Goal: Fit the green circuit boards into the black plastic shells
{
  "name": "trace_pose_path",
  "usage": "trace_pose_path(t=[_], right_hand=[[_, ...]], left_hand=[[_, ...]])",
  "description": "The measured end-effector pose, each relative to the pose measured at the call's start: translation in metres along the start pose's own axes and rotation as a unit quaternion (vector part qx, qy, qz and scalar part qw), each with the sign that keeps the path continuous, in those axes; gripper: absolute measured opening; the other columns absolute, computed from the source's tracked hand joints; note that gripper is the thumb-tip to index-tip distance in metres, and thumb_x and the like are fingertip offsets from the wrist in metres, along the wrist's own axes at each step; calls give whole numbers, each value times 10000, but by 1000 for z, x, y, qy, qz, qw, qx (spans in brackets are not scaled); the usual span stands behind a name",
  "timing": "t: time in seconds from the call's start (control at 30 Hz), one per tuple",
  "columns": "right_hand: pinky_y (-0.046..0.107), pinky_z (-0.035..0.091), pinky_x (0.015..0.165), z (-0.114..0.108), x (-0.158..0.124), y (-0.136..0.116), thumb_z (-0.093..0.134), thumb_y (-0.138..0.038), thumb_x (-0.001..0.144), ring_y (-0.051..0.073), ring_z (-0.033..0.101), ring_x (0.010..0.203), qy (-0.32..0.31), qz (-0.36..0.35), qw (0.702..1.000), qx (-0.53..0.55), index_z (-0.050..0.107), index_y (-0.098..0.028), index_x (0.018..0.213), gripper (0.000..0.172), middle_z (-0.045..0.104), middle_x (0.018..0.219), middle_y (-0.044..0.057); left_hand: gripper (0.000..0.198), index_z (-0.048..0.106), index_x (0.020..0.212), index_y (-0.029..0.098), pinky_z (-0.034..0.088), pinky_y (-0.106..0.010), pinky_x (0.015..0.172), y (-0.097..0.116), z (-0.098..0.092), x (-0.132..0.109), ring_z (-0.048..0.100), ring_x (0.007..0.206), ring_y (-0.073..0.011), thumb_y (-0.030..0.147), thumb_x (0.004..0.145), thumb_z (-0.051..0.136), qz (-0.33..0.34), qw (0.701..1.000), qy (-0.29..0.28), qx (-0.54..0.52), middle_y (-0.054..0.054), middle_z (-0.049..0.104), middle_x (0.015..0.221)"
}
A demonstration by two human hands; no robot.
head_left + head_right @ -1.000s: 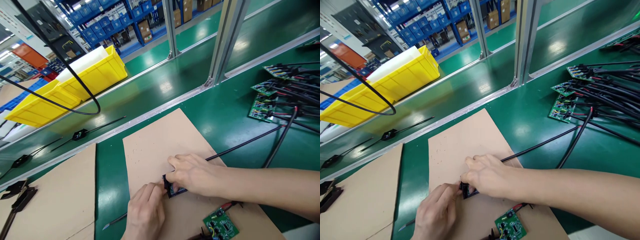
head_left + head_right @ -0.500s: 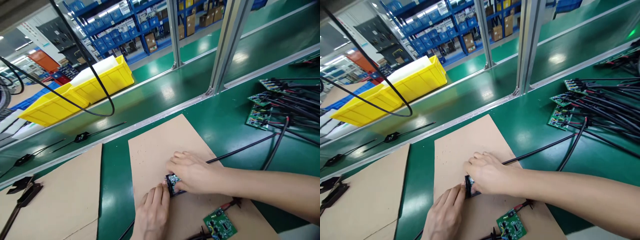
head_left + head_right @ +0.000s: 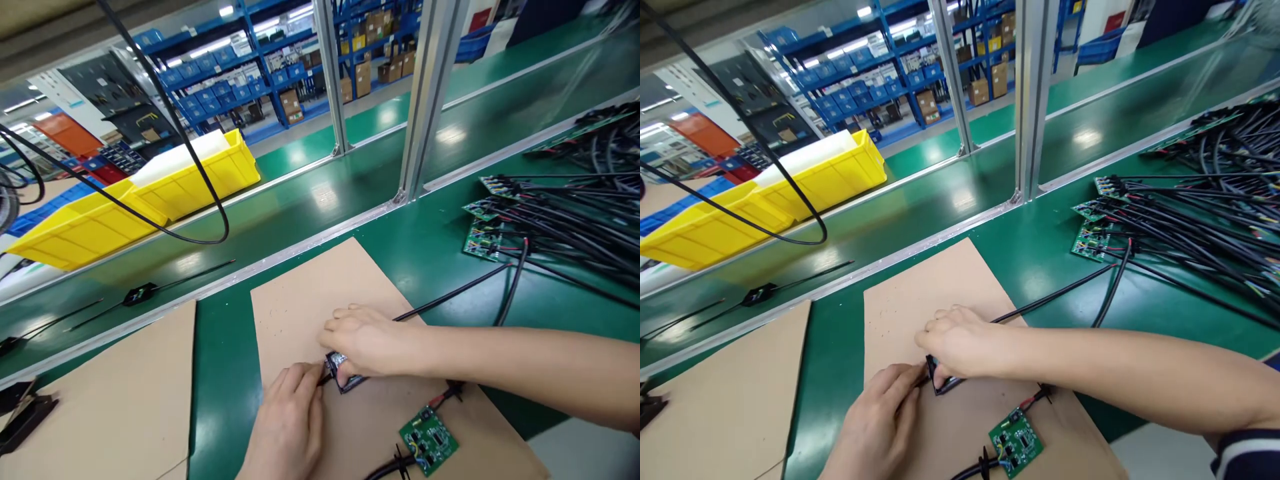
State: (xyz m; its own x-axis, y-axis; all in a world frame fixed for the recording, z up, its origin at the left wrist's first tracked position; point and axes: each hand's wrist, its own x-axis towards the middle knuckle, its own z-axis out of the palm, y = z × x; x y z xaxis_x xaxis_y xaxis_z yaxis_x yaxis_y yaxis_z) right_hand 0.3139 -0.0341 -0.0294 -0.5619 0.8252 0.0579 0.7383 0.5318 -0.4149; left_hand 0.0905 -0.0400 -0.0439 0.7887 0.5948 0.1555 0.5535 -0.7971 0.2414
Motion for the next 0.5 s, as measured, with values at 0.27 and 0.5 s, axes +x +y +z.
trace_pose_path(t=[0.27,0.5], right_hand=[[339,411,864,-32,-68,22,644,-208,866,221,538,977,18,60,994,84,612,-155,1077,220,625,998,70],[320,422,828,-14,-72,31,510,-155,926,210,556,925,25,118,989,81,627,-155,1027,155,641,967,68]], left_hand=[[391,554,1245,123,498,-399,930,16,4,15,555,1114,-244,84,862,484,152,987,20,-45,-118,609,1226],[491,559,1265,88,514,-366,868,13,20,25,598,1077,-237,15,812,386,202,978,31,35,-85,647,1261]])
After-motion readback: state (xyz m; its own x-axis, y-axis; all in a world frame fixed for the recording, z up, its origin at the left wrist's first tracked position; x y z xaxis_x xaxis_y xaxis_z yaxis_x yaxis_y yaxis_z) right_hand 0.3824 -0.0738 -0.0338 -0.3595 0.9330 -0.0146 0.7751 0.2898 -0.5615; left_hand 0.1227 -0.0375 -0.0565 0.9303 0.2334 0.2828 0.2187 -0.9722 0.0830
